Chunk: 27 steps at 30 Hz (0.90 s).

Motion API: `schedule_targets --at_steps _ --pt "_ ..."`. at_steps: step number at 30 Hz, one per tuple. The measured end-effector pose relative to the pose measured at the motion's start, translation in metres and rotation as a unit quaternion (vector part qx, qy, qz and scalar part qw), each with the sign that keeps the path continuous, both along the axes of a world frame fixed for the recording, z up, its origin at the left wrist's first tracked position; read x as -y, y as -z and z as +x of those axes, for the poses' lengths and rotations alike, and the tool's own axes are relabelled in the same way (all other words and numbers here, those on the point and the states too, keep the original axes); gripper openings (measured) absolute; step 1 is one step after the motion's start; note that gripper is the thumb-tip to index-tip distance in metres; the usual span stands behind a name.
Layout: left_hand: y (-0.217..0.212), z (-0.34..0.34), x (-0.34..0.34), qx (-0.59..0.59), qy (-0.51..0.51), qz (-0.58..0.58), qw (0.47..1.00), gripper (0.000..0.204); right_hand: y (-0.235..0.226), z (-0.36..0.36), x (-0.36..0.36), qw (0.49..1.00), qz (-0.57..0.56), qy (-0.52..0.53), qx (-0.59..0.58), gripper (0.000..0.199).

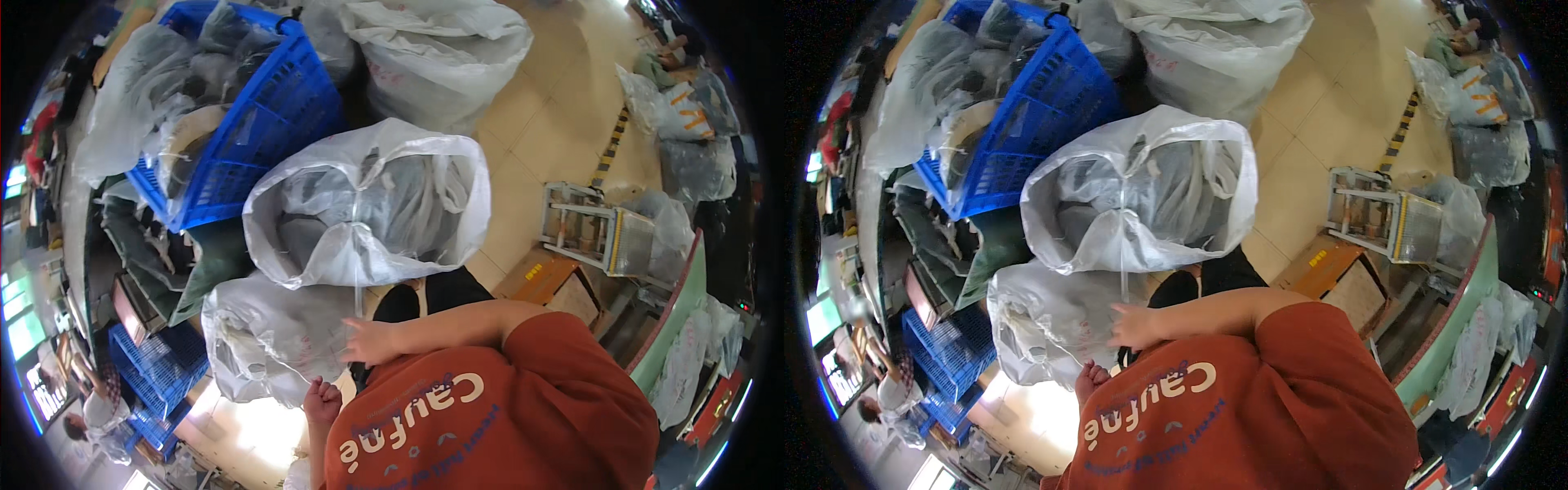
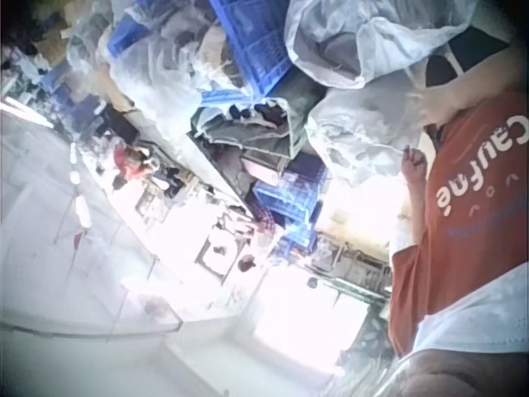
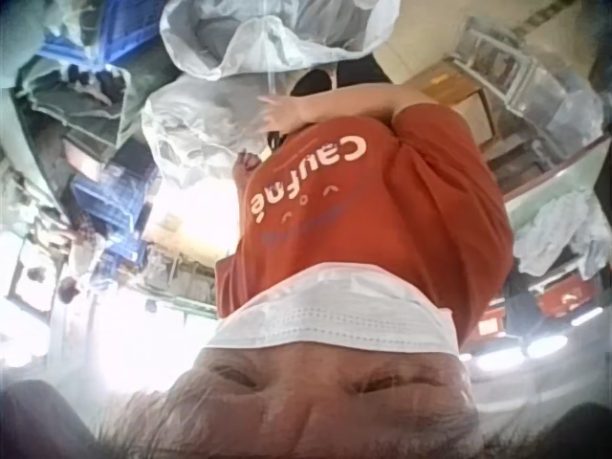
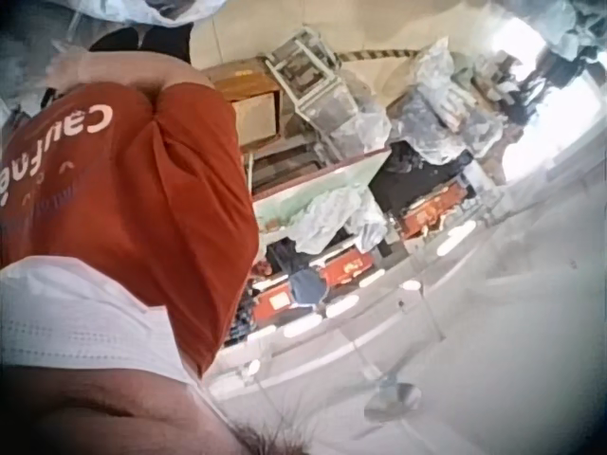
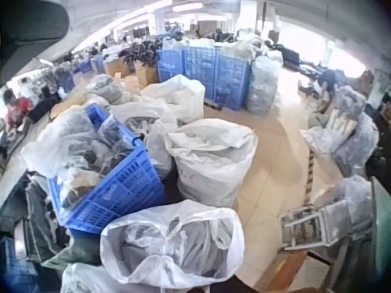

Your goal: Tie a large bag of components shut and then write labels on slips of paper at a workbench.

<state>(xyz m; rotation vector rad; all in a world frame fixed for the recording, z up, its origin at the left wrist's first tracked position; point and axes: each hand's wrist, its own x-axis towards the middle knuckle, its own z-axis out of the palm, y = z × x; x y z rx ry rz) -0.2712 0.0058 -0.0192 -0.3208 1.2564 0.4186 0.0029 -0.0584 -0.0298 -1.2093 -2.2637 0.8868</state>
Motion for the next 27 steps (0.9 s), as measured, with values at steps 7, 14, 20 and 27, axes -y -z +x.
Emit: schedule_targets --at_steps 7,14,20,27 --pt "0.008 -0.002 -0.075 -0.315 -0.017 0.215 0.924 0.017 0.019 0.021 0.02 0.982 -0.163 0.058 -0.077 0.024" --pt "-0.033 0.148 -0.125 -0.312 0.484 0.483 0.659 0.02 0.051 0.017 -0.031 0.881 -0.246 0.223 -0.336 0.043" --pt "-0.011 0.179 -0.094 -0.136 0.651 0.532 0.524 0.023 0.03 0.065 -0.14 0.462 -0.365 0.262 -0.764 0.041" --pt "0.032 0.195 -0.167 -0.5 0.428 0.596 0.46 0.026 0.022 0.087 -0.195 0.67 -0.394 0.478 -0.41 0.028"
